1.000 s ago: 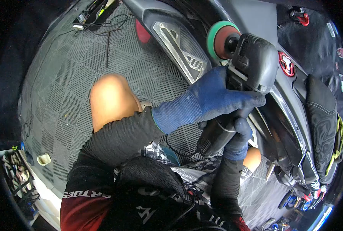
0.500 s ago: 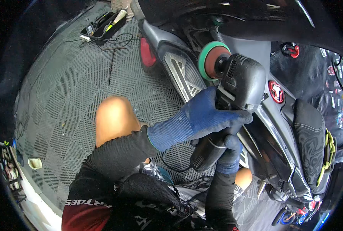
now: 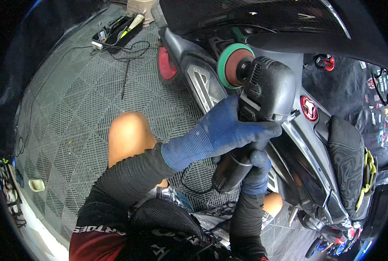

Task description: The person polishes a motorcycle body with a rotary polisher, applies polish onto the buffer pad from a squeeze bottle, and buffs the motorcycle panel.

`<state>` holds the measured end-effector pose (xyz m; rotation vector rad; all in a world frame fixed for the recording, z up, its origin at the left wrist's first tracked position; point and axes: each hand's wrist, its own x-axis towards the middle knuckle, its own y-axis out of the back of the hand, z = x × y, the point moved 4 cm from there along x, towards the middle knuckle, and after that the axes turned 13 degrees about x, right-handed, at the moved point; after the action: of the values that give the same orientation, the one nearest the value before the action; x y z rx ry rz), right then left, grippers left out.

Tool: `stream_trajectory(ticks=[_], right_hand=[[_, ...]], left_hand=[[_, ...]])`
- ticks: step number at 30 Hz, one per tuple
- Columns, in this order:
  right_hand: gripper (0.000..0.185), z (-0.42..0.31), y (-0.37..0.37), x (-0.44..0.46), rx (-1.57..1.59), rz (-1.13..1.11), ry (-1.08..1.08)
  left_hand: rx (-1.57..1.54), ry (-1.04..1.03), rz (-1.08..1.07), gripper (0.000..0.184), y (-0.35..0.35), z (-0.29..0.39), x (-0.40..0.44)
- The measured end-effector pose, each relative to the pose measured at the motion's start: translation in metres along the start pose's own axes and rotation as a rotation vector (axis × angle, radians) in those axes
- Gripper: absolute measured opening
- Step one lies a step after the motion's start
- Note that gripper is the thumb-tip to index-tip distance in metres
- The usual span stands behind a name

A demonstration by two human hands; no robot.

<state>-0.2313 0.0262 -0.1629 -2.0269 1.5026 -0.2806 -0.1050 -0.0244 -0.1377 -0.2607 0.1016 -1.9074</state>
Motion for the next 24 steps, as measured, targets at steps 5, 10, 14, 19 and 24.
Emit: stream_trajectory(ticks=[5,10,14,19,24], right_hand=[[0.085,0.003,0.005,0.002,-0.004,-0.027,-0.028],[0.084,0.004,0.008,0.003,0.015,-0.047,-0.039],[0.086,0.004,0.005,0.000,0.012,-0.027,-0.036],[0.089,0.012,0.022,-0.002,0.015,-0.020,-0.062],[0.090,0.012,0.024,-0.005,0.018,-0.030,-0.071]], left_hand=[[-0.025,0.026,-0.015,0.058,0.001,0.004,0.000],[0.017,0.027,-0.009,0.057,0.003,0.011,-0.004],[0.008,-0.003,-0.044,0.054,-0.001,0.002,-0.001],[0.024,-0.042,-0.015,0.051,-0.004,0.000,-0.001],[0.044,0.037,-0.062,0.058,-0.008,0.001,0.000]])
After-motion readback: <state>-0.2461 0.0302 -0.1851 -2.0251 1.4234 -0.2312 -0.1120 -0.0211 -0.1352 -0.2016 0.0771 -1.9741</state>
